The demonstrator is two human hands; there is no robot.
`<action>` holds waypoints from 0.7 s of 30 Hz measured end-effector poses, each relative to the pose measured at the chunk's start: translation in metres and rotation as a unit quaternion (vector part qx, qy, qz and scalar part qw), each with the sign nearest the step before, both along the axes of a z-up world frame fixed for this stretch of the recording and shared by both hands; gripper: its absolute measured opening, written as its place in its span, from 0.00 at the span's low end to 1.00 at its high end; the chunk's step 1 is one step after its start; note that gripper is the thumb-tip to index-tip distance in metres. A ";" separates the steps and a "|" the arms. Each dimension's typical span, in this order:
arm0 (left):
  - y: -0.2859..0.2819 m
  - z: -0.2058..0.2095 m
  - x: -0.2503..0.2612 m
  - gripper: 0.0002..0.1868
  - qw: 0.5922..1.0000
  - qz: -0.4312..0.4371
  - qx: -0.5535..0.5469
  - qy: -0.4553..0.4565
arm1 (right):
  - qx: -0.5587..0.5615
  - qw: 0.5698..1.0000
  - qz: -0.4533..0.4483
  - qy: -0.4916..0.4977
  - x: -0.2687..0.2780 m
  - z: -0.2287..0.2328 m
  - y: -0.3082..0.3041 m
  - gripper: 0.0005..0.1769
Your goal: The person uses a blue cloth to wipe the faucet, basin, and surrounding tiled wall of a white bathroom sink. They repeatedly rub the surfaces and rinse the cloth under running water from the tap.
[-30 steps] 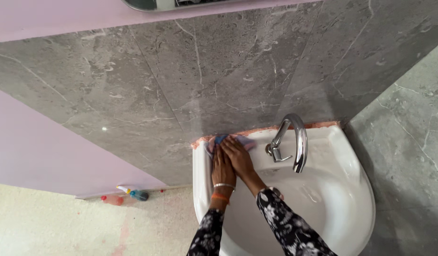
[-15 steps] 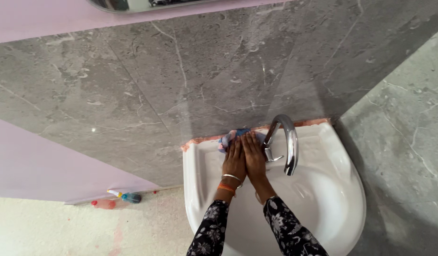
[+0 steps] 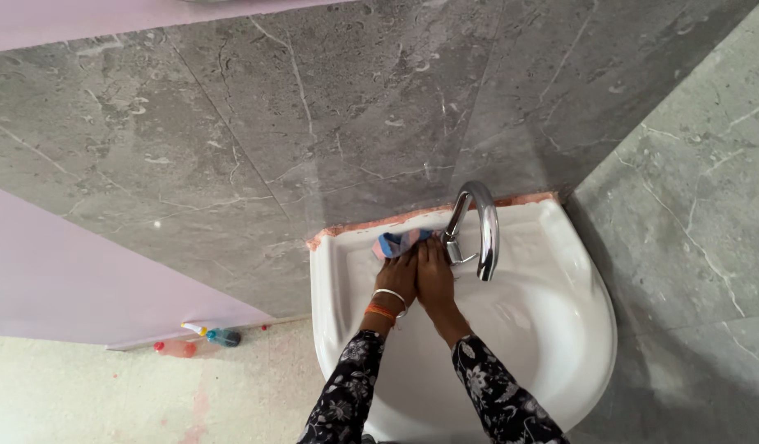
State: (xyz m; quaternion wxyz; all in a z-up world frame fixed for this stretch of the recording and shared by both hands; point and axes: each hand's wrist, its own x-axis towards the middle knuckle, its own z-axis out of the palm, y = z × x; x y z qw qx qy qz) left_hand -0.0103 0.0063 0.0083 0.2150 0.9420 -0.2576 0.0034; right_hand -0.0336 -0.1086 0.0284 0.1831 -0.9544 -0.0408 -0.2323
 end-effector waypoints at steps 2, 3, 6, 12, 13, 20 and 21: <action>0.011 0.012 -0.007 0.27 0.995 0.003 -0.054 -0.081 | -0.023 1.000 0.009 -0.005 -0.001 0.005 0.008 0.24; 0.018 0.017 -0.012 0.27 0.997 0.015 -0.044 -0.055 | -0.034 0.999 0.010 -0.008 -0.006 0.007 0.013 0.22; 0.043 0.026 -0.030 0.24 0.998 0.059 0.010 0.028 | -0.069 0.997 0.036 0.027 -0.019 0.013 0.039 0.22; 0.085 -0.001 -0.030 0.23 0.966 0.143 0.130 -0.171 | -0.016 0.982 0.110 0.154 -0.030 0.021 0.088 0.27; 0.090 -0.009 -0.023 0.24 0.971 0.126 0.135 -0.152 | -0.016 0.981 0.110 0.161 -0.028 0.021 0.090 0.27; 0.074 -0.046 -0.002 0.30 0.982 0.107 0.110 -0.108 | -0.054 0.988 0.132 0.067 -0.008 0.006 0.066 0.34; 0.072 -0.048 -0.004 0.31 0.984 0.106 0.116 -0.088 | -0.045 0.988 0.138 0.057 -0.008 0.002 0.060 0.33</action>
